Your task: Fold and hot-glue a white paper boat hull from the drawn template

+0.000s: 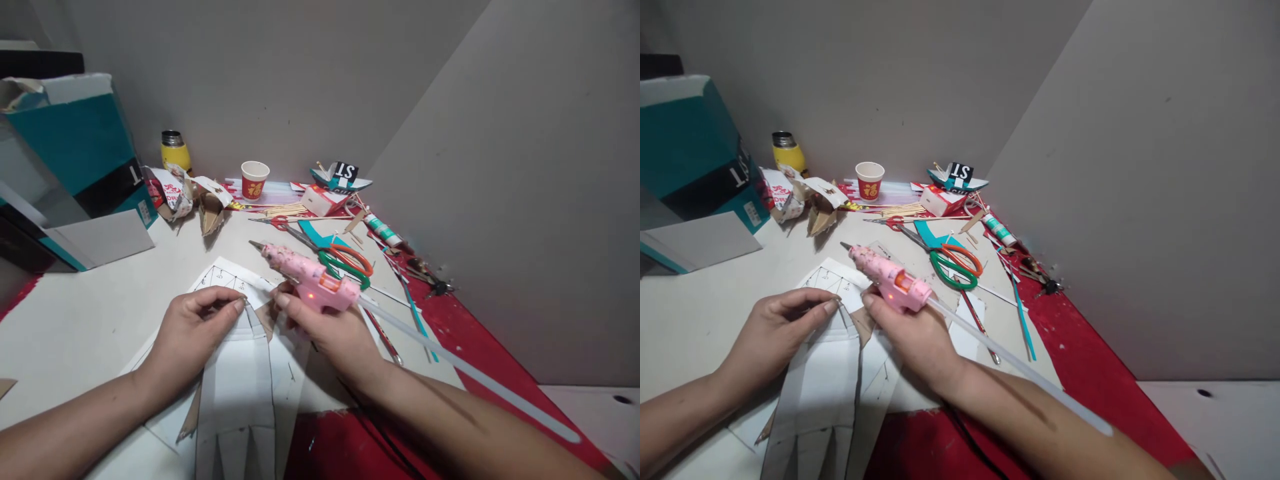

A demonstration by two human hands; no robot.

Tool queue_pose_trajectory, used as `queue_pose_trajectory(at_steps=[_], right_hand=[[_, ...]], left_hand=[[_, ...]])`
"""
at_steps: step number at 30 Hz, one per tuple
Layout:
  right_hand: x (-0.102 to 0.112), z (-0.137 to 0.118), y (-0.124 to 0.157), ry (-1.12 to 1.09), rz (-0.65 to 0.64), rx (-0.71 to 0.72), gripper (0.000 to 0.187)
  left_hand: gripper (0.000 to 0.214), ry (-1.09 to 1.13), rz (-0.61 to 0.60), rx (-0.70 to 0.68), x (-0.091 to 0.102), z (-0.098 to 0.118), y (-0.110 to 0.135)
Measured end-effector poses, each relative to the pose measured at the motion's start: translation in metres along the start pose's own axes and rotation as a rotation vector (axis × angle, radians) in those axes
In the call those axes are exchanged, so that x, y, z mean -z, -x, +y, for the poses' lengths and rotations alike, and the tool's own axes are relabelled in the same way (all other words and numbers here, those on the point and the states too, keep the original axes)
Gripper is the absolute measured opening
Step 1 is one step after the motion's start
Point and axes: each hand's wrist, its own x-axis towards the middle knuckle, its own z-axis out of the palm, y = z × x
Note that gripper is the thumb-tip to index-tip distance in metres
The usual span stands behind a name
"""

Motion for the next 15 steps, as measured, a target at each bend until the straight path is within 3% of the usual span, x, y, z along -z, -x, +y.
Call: queue_pose_trajectory(at_steps=[4,8,15], right_hand=[[0.017,-0.007,0.004,0.056,-0.005,-0.077,0.035],[0.035,-0.018,0.006,0.193,-0.093,-0.076,0.041],[0.06,-0.024,0.009,0.158,-0.338,0.126,0.023]], left_hand=[[0.013,0.002,0.048,0.007,0.003,-0.002,-0.002],[0.014,0.023,0.046,-0.002,0.004,-0.002,-0.002],[0.012,0.044,-0.052,-0.01,0.004,0.001,0.0]])
